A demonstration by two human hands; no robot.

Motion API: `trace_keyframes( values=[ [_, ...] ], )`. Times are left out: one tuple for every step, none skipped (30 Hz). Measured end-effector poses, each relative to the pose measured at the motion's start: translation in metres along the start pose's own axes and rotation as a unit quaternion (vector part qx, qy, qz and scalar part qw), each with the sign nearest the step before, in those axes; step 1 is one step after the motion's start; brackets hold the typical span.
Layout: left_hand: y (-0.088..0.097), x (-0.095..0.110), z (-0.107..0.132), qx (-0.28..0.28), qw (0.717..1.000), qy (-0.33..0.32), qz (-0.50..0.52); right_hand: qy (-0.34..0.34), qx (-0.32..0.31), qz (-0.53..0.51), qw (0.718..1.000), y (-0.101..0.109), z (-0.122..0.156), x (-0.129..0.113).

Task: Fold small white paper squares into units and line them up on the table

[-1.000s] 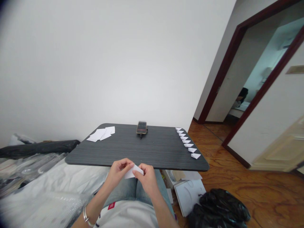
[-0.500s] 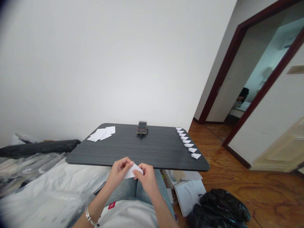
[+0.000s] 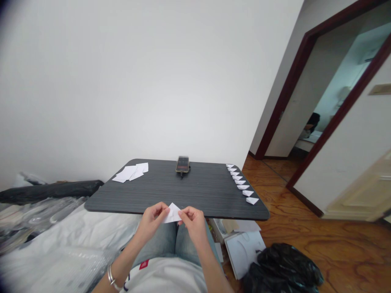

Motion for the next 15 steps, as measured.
trace_keyframes(
  values=[
    [-0.003,-0.003,-0.001,-0.016,1.000,0.009,0.019,0.002,0.005,-0.002,1.000,0.001,0.000,0.000],
    [-0.007,-0.006,-0.001,-0.035,0.998,0.019,0.040,0.005,0.006,-0.005,1.000,0.002,0.000,0.000],
    [-0.011,-0.009,-0.002,-0.055,0.996,0.029,0.062,0.008,0.006,-0.009,1.000,0.002,-0.001,-0.001],
    [-0.015,-0.012,-0.002,-0.072,0.994,0.037,0.080,0.012,0.005,-0.012,1.000,0.002,-0.001,-0.001],
    [-0.018,-0.013,-0.001,-0.083,0.991,0.044,0.093,0.015,0.004,-0.014,1.000,0.001,-0.001,-0.002],
    [-0.019,-0.014,-0.001,-0.088,0.990,0.048,0.101,0.018,0.002,-0.016,1.000,0.000,0.000,-0.002],
    [-0.019,-0.015,-0.001,-0.088,0.990,0.050,0.103,0.019,0.001,-0.017,1.000,-0.001,0.000,-0.002],
    [-0.019,-0.016,-0.001,-0.085,0.990,0.051,0.100,0.018,-0.001,-0.017,1.000,-0.001,0.000,-0.003],
    [-0.018,-0.016,0.000,-0.083,0.991,0.051,0.095,0.016,-0.005,-0.018,1.000,-0.003,0.000,-0.003],
    [-0.018,-0.016,0.000,-0.082,0.992,0.050,0.087,0.013,-0.012,-0.018,1.000,-0.005,0.000,-0.003],
    [-0.019,-0.016,0.001,-0.082,0.992,0.050,0.077,0.011,-0.020,-0.018,1.000,-0.007,0.000,-0.003],
    [-0.019,-0.017,0.001,-0.082,0.993,0.048,0.068,0.010,-0.027,-0.016,0.999,-0.008,0.001,-0.004],
    [-0.019,-0.018,0.001,-0.084,0.993,0.048,0.061,0.011,-0.030,-0.013,0.999,-0.009,0.001,-0.004],
    [-0.020,-0.018,0.001,-0.086,0.994,0.047,0.055,0.015,-0.029,-0.008,0.999,-0.008,0.001,-0.005],
    [-0.021,-0.018,0.001,-0.088,0.994,0.045,0.050,0.020,-0.023,-0.002,1.000,-0.007,0.000,-0.005]
  ],
)
Point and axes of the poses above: each hand's wrist, its own z-axis away from the middle knuckle, its own y-axis out of the back of the hand, x = y × z, the point moved 10 cm from there along -z, towards the middle knuckle, and after that the axes turned 4 degrees about y, right-handed, at the moved point
